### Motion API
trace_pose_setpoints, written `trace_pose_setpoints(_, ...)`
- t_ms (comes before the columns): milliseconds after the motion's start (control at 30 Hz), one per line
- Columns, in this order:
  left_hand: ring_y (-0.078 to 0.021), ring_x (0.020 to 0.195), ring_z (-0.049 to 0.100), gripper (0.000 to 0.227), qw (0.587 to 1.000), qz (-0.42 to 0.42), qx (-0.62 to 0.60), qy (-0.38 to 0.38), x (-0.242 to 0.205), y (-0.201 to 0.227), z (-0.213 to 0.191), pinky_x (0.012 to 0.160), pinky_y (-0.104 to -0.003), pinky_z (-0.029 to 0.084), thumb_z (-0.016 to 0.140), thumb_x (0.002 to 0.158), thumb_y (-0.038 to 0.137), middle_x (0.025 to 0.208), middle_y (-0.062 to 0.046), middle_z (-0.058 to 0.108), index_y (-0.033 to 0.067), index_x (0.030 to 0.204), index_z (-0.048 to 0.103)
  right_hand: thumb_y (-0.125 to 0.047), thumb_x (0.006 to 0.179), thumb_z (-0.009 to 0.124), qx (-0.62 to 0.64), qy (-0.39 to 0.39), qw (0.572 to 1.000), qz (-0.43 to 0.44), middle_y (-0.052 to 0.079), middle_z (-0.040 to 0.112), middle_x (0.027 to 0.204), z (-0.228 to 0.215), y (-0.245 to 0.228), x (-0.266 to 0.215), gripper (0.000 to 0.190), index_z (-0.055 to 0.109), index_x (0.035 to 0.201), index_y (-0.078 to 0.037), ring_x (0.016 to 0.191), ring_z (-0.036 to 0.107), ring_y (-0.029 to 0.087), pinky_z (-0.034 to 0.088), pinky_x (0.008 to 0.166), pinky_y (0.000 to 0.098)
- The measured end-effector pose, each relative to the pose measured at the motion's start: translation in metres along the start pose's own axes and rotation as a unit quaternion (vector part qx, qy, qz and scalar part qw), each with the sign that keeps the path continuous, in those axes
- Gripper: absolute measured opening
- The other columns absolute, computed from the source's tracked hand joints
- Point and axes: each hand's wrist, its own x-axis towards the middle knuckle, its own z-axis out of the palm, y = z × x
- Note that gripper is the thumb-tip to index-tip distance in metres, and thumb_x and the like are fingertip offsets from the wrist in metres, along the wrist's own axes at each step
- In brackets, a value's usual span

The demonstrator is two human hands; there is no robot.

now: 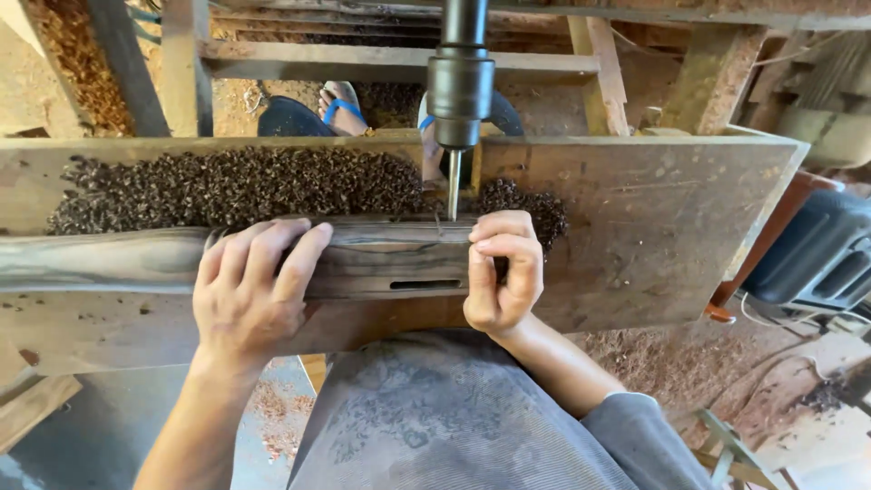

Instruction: Milling slots into a wooden component using a vertical drill press.

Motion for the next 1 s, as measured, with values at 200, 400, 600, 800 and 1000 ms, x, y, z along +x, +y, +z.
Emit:
trace_pose_setpoints(200, -0.0229, 0.116, 0.063, 0.038, 0.999, -0.022, 0.023, 0.004, -0.007, 0.01, 0.011, 0.1, -0.038, 0.047, 0.06, 0.101, 0.012, 0.127, -0.002, 0.065, 0.0177, 0.139, 0.06, 0.012, 0.098, 0.054, 0.066, 0.004, 0.997, 0.045, 0.014, 0.06, 0.104, -0.008, 0.006, -0.008, 0.022, 0.046, 0.11, -0.005, 0.094, 0.058, 0.022, 0.051, 0.081, 0.0324)
trace_pose_setpoints(400, -0.0221, 0.117, 0.063, 0.043, 0.999, -0.03, -0.028, -0.027, -0.013, 0.046, 0.018, 0.101, -0.039, 0.047, 0.06, 0.095, 0.013, 0.126, -0.003, 0.065, 0.0178, 0.138, 0.06, 0.008, 0.1, 0.053, 0.057, 0.017, 0.996, 0.07, 0.013, 0.06, 0.105, -0.045, 0.011, -0.036, 0.02, 0.046, 0.113, -0.005, 0.098, 0.056, 0.021, 0.052, 0.089, 0.0349)
trace_pose_setpoints(600, -0.0211, 0.118, 0.062, 0.045, 0.998, -0.032, -0.015, -0.061, -0.062, 0.054, 0.024, 0.103, -0.038, 0.045, 0.06, 0.092, 0.014, 0.128, -0.001, 0.065, 0.0187, 0.137, 0.061, 0.0, 0.094, 0.061, 0.066, -0.075, 0.992, 0.075, 0.016, 0.058, 0.11, -0.058, -0.003, -0.049, 0.031, 0.048, 0.121, -0.004, 0.104, 0.056, 0.026, 0.051, 0.098, 0.0419)
trace_pose_setpoints(800, -0.0158, 0.119, 0.057, 0.029, 0.986, 0.058, 0.063, 0.146, -0.138, 0.062, 0.065, 0.106, -0.034, 0.035, 0.071, 0.106, 0.026, 0.128, 0.003, 0.061, 0.0306, 0.133, 0.062, -0.038, 0.073, 0.087, -0.07, -0.186, 0.98, 0.007, 0.025, 0.06, 0.129, -0.086, -0.01, -0.048, 0.089, 0.044, 0.139, 0.005, 0.12, 0.059, 0.037, 0.049, 0.106, 0.0476)
trace_pose_setpoints(1000, -0.0159, 0.126, 0.05, 0.029, 0.986, 0.067, 0.014, 0.15, -0.176, 0.069, 0.079, 0.109, -0.036, 0.029, 0.069, 0.104, 0.031, 0.133, 0.005, 0.055, 0.0424, 0.13, 0.062, -0.032, 0.071, 0.094, -0.073, -0.245, 0.967, -0.016, 0.018, 0.072, 0.117, -0.095, -0.004, -0.075, 0.069, 0.062, 0.123, 0.0, 0.106, 0.071, 0.034, 0.059, 0.094, 0.0434)
